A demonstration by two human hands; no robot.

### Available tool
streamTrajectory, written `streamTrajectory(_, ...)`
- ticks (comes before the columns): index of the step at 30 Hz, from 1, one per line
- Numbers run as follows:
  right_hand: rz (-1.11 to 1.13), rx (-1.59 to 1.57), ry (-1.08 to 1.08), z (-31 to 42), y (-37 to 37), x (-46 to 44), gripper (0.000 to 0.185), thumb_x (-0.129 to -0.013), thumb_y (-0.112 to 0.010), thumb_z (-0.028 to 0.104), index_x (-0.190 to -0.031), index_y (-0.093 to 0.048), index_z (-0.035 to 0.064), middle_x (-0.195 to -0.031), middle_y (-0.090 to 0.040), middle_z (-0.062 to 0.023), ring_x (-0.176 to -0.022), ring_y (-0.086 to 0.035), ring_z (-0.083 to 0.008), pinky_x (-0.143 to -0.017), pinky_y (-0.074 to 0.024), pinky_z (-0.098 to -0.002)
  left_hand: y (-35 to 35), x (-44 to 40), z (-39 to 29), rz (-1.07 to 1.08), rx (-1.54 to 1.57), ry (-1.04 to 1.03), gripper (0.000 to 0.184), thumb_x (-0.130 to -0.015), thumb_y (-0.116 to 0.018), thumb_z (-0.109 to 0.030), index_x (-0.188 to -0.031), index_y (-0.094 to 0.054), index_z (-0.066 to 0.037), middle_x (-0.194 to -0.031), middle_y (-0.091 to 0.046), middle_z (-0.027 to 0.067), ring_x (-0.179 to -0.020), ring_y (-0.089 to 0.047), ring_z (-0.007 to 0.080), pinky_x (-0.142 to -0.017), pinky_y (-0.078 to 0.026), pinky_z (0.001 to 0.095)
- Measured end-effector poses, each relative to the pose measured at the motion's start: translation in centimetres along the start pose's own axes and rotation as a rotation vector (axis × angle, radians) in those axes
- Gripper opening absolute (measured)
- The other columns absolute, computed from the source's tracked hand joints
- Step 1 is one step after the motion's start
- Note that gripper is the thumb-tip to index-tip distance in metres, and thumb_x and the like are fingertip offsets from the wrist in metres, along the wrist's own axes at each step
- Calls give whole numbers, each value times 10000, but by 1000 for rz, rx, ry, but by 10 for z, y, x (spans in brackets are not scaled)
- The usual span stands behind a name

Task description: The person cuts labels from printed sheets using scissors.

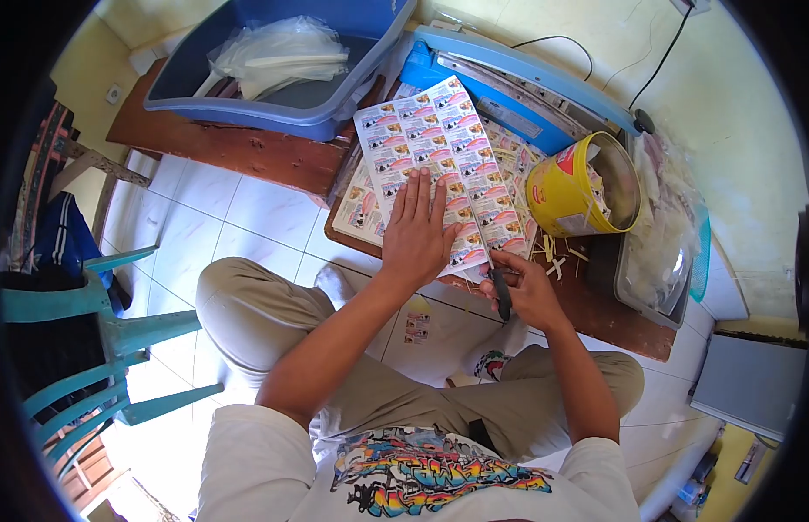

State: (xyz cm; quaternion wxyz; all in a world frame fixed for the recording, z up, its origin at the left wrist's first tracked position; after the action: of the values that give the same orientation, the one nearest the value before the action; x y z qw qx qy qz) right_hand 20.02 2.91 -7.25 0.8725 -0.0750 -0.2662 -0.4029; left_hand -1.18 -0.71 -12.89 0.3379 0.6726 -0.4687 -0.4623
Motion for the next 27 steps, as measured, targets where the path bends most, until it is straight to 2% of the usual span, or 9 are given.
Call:
streamTrajectory(4, 4, -13, 2, -3, 1, -1, 762, -861, -848, 99, -1475, -453, -117, -1074, -673, -71, -805, -653, -101, -630, -567, -262, -1, 0, 0, -1, 2, 3, 716, -1044, -511, -425, -1552, -369, 60, -1635, -281, 315, -1552, -235, 426, -1269, -173, 507)
streamTrajectory(13, 5, -33, -4, -4, 0, -1, 741, -888, -818, 100, -1495, -447, -106, -941, -701, -58, -759, -650, -106, -633, -544, -262, 0, 0, 0, 6, -5, 6, 711, -1051, -498, -430, -1554, -368, 55, -1639, -272, 315, -1553, -233, 423, -1273, -169, 499)
streamTrajectory(15, -4, -75, 12, -6, 1, -3, 802, -829, -893, 185, -1446, -489, -130, -919, -705, -58, -750, -655, -98, -629, -553, -252, -1, 0, -1, 4, -6, 5, 710, -1052, -497, -432, -1554, -369, 54, -1638, -272, 315, -1551, -236, 422, -1272, -170, 499)
streamTrajectory(22, 7, -88, 2, 2, 3, -5, 750, -854, -864, 133, -1433, -485, -155, -882, -717, -75, -747, -673, -100, -640, -561, -242, -1, 0, -1, 1, 4, 12, 709, -1047, -507, -427, -1556, -370, 48, -1641, -276, 307, -1551, -240, 419, -1272, -174, 500)
streamTrajectory(27, -53, -53, -1, 1, 3, -8, 698, -839, -876, 128, -1396, -548, -136, -823, -720, -71, -690, -667, -94, -615, -558, -236, -2, 0, -1, 1, -3, 9, 714, -1045, -509, -431, -1557, -369, 47, -1642, -276, 304, -1554, -236, 415, -1272, -173, 502)
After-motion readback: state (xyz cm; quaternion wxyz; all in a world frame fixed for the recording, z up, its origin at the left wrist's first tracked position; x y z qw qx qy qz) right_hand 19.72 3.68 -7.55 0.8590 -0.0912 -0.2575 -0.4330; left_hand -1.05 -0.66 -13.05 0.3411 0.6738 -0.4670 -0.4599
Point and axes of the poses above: each hand's wrist, its own x-axis away from the middle knuckle, its own y-axis out of the back of the hand, z = x × y, the point moved 2 cm from there along -x, towards the middle knuckle
